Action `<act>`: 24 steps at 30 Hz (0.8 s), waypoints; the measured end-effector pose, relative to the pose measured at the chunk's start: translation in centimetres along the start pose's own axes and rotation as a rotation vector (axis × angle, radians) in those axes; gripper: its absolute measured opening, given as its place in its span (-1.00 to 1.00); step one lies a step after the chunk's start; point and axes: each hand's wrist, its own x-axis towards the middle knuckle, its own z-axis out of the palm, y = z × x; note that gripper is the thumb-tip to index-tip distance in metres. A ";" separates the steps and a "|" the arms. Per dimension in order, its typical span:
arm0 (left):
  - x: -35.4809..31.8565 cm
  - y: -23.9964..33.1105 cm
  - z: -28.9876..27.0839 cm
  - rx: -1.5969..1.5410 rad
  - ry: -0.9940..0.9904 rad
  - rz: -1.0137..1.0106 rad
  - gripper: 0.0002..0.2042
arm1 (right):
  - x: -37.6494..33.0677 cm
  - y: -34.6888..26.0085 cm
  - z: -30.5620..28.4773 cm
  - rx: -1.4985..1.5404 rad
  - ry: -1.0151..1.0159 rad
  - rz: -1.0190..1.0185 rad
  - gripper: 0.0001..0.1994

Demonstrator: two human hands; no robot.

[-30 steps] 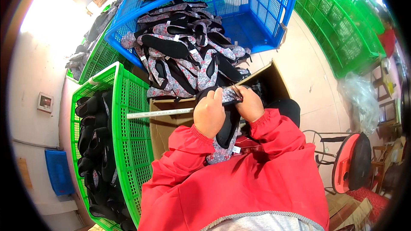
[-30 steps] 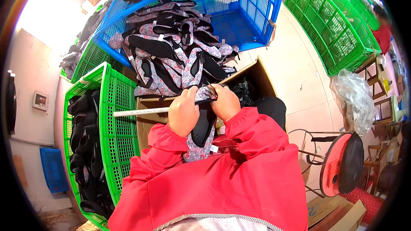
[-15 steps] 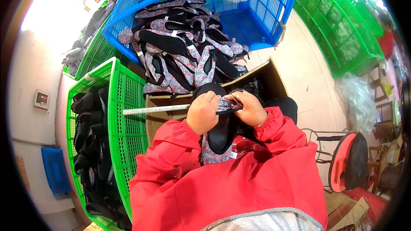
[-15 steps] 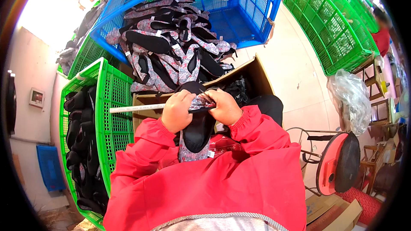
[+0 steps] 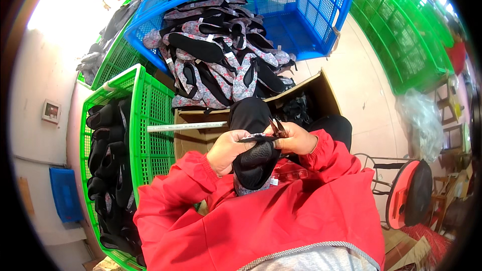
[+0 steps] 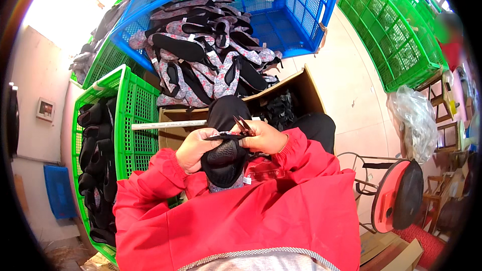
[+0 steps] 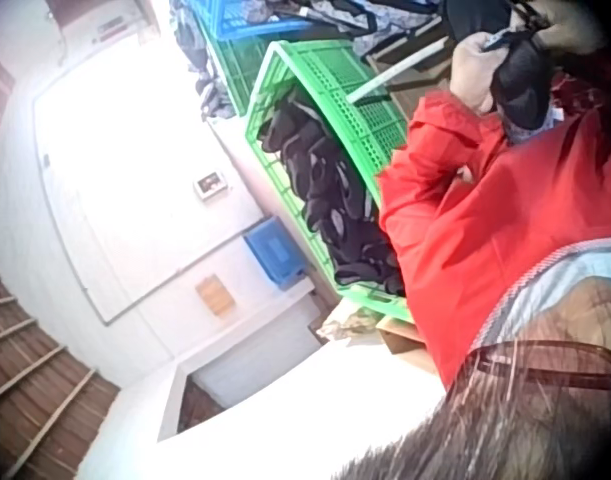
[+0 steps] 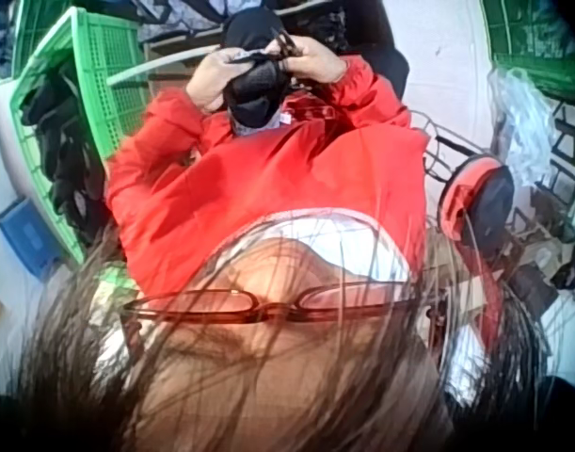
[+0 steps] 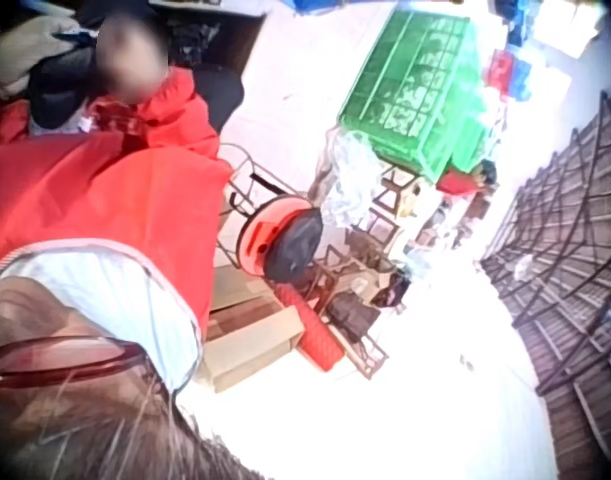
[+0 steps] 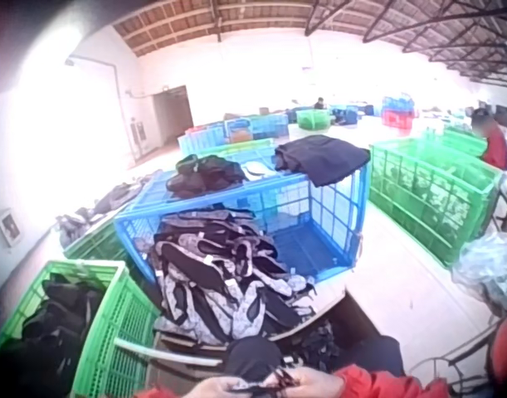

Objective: The person sits on the floor and inspects a piece of patterned fabric clothing, turning it over and examining its seams and interior. They then pick up a black slipper and inspect it before placing it back.

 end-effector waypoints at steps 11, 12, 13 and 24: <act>-0.8 -2.8 2.7 -0.667 -0.210 -0.069 -0.60 | 3.3 4.8 0.7 -0.005 0.261 -0.271 -0.92; -0.2 -3.7 2.6 -0.716 -0.256 -0.074 -0.60 | 3.3 5.0 -0.1 0.070 0.202 -0.216 -0.90; 0.2 -4.4 2.6 -0.784 -0.314 -0.064 -0.62 | 3.6 6.0 -0.8 -0.098 0.140 -0.297 -0.88; 0.9 -4.2 7.1 -0.548 -0.247 0.234 -0.60 | 4.1 12.7 0.6 0.049 0.373 -0.418 -0.81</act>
